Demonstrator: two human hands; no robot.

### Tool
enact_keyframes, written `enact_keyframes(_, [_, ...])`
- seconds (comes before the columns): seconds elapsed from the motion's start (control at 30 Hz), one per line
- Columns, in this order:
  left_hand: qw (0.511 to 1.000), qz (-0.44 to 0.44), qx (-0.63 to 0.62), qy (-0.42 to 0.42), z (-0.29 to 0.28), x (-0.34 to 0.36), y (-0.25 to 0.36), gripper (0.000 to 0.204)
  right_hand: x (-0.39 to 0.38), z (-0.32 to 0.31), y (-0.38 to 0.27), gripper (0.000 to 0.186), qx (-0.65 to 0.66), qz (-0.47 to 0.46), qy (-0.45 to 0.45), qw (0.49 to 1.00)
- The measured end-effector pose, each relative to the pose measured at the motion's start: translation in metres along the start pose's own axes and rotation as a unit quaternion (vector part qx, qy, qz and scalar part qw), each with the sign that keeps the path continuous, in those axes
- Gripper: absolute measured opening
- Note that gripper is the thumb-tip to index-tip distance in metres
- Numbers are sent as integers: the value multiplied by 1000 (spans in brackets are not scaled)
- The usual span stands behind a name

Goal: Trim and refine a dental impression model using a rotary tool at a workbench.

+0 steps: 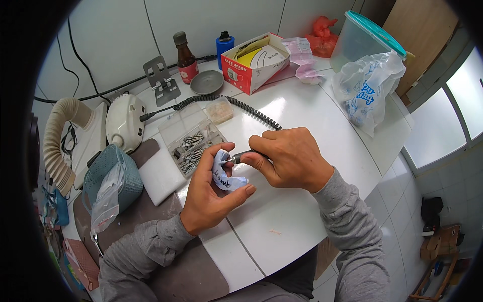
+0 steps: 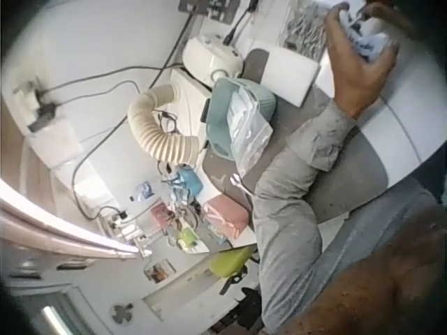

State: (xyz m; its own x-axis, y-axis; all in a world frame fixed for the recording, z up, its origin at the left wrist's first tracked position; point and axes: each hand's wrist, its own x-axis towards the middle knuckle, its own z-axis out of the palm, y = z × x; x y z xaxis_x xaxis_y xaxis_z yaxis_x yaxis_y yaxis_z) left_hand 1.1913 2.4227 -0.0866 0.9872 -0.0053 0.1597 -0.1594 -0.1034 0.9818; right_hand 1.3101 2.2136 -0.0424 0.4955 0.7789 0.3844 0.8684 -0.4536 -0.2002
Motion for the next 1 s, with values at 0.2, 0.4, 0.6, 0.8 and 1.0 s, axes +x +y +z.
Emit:
enact_keyframes(0.2, [1000, 11, -21, 7, 1, 1, -7, 86, 0, 4, 1, 40, 4, 0, 0, 1000])
enact_keyframes(0.4, [999, 11, -35, 1, 2, 1, -7, 85, -1, 0, 1, 41, 0, 1, 3, 1000])
enact_keyframes(0.6, [999, 1, -53, -3, 0, -1, -5, 85, 0, 4, 1, 41, 6, 6, -5, 1000])
enact_keyframes(0.8, [998, -15, -64, -9, 2, 0, 0, 84, -2, 1, 2, 42, 10, 1, -1, 1000])
enact_keyframes(1.0, [998, -20, -65, -10, 1, 1, 2, 84, 0, 2, 3, 42, 5, -1, -2, 1000])
